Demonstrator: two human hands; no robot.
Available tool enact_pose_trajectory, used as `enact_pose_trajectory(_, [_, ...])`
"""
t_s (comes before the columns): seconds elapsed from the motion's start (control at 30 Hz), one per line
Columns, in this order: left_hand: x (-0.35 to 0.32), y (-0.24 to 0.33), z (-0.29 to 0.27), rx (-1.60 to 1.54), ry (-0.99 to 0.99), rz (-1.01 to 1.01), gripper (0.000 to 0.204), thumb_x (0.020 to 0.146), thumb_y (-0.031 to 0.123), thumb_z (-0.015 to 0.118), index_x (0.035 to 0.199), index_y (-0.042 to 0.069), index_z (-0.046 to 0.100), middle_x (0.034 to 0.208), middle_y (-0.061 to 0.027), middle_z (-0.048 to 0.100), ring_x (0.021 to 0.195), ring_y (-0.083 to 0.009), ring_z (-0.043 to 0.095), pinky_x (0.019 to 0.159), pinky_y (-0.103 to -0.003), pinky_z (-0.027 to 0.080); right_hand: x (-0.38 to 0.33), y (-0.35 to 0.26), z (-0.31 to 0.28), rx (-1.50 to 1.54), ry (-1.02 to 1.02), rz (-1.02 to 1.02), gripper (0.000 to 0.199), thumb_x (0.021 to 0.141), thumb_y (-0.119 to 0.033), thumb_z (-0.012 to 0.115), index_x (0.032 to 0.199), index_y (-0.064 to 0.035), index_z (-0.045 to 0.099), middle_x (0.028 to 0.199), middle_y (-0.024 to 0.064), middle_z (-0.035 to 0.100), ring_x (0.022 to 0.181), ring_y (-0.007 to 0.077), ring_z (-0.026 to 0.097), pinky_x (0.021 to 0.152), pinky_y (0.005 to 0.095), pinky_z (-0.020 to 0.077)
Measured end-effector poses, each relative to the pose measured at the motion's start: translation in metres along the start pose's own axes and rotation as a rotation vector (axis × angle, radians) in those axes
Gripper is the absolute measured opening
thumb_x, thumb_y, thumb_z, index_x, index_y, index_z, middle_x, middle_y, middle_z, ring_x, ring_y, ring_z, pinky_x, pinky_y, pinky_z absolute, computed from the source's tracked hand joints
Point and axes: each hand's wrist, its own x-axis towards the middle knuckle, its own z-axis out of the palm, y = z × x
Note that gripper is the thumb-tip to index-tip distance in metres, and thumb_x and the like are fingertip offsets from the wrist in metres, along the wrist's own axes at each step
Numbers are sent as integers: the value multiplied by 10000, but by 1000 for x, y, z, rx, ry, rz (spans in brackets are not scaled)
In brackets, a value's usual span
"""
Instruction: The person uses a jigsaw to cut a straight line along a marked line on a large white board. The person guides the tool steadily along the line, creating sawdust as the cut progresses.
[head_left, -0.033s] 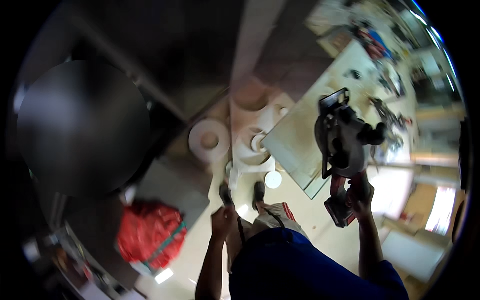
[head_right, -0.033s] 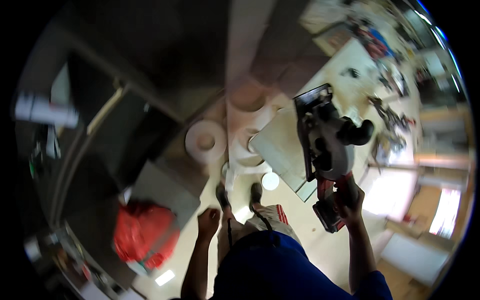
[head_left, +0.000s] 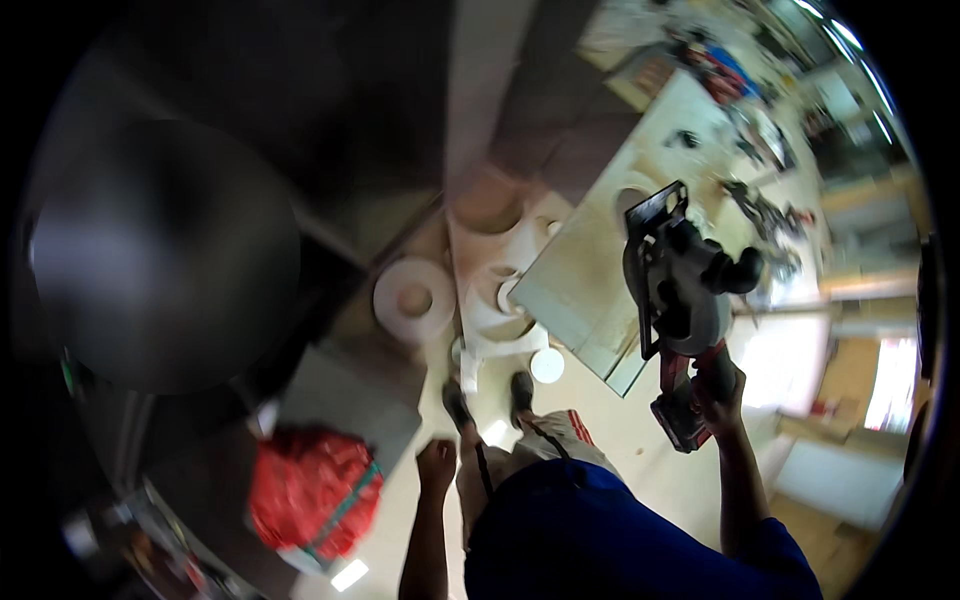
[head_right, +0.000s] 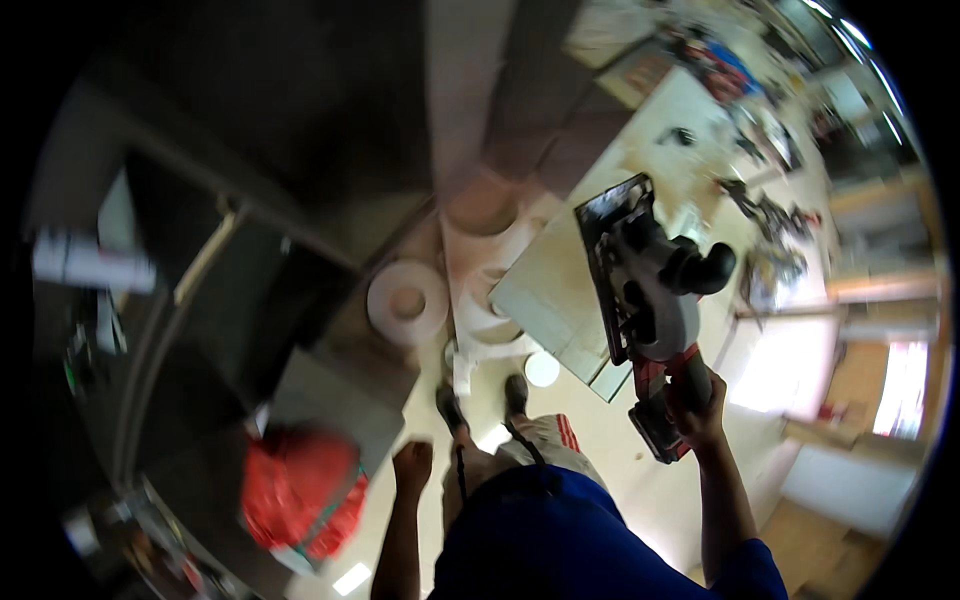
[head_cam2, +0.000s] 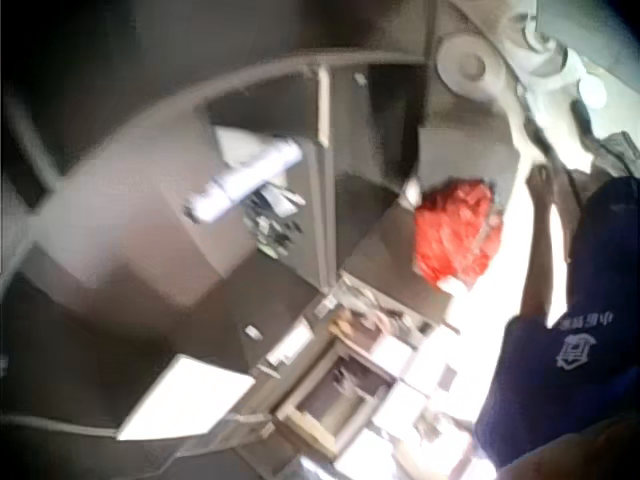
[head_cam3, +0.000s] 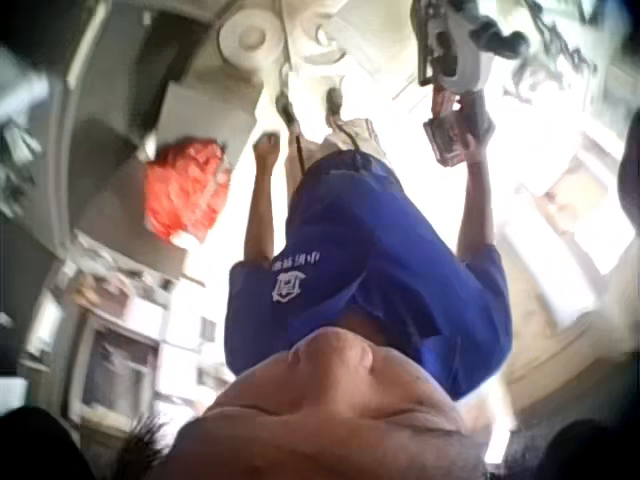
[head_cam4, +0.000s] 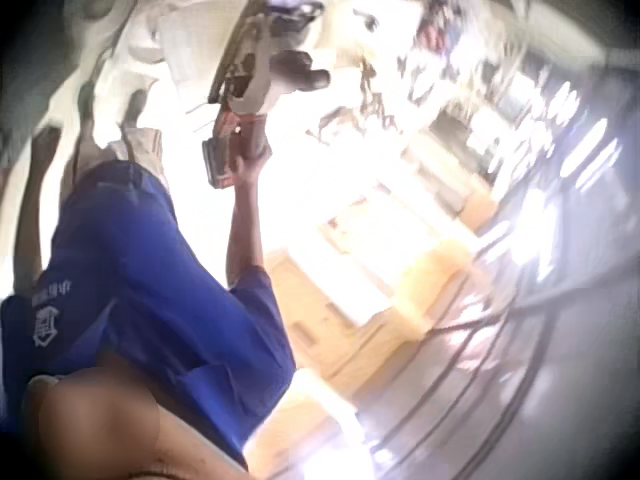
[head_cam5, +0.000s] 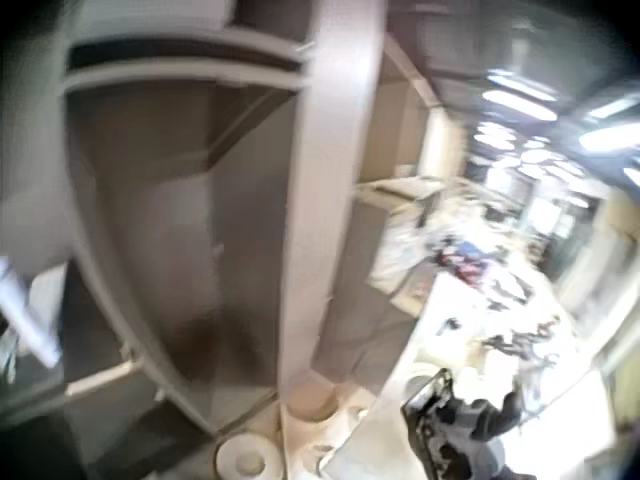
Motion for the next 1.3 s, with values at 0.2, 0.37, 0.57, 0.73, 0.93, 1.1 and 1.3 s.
enact_pose_trajectory(0.2, [-53, -235, -42, 534, -713, -405, 393, 948, 412, 556, 853, 62, 707, 693, -178, 680, 685, -347, 690, 644, -501, 529, -144, 40, -43, -93, 384, 79, 79, 849, -95, 652, 861, -31, 606, 734, -12, 580, 691, 96, 517, 642, 281, 457])
enact_pose_trajectory(0.37, [18, -169, -33, 634, -797, -417, 308, 935, 343, 594, 971, 55, 697, 741, -156, 689, 654, -299, 674, 611, -451, 522, -297, 202, -28, 6, 678, 334, 170, 803, -129, 661, 898, 9, 636, 762, 3, 611, 696, 114, 534, 654, 307, 491])
enact_pose_trajectory(0.57, [104, -46, 32, 618, -832, -142, 292, 920, 260, 639, 1113, 46, 685, 797, -130, 701, 616, -241, 654, 571, -390, 513, -388, 260, 7, 86, 906, 611, 134, 764, -87, 655, 840, 23, 646, 692, 40, 619, 668, 131, 551, 638, 334, 503])
enact_pose_trajectory(0.73, [-3, 175, 194, 534, -1130, 383, 431, 966, 296, 653, 1305, 34, 610, 931, -149, 743, 689, -224, 722, 653, -362, 570, -417, 257, -31, 239, 997, 563, 104, 776, -63, 627, 857, 1, 639, 706, 8, 603, 619, 117, 552, 578, 303, 479])
enact_pose_trajectory(0.93, [-186, 308, 323, 439, -1418, 550, 517, 981, 289, 700, 1401, 30, 547, 1165, -181, 708, 1121, -274, 689, 953, -400, 554, -352, 245, -143, 64, 789, 287, 201, 761, -52, 623, 953, 6, 647, 733, 110, 648, 630, 201, 581, 640, 343, 512])
enact_pose_trajectory(1.1, [-238, 330, 365, 279, -1361, 397, 672, 993, 304, 702, 1520, 40, 378, 1411, -185, 578, 1348, -287, 549, 1058, -437, 506, -279, 232, -203, 16, 500, 201, 323, 770, -69, 695, 1085, -22, 638, 840, 190, 715, 752, 324, 722, 685, 416, 563])
enact_pose_trajectory(1.3, [-213, 335, 303, -249, -1062, 441, 727, 869, 193, 847, 1424, 12, 415, 1383, -169, 569, 1277, -256, 602, 1041, -400, 540, -215, 189, -157, 140, 211, -139, 721, 815, -163, 745, 1445, -152, 394, 1068, 230, 716, 958, 467, 703, 790, 541, 570])
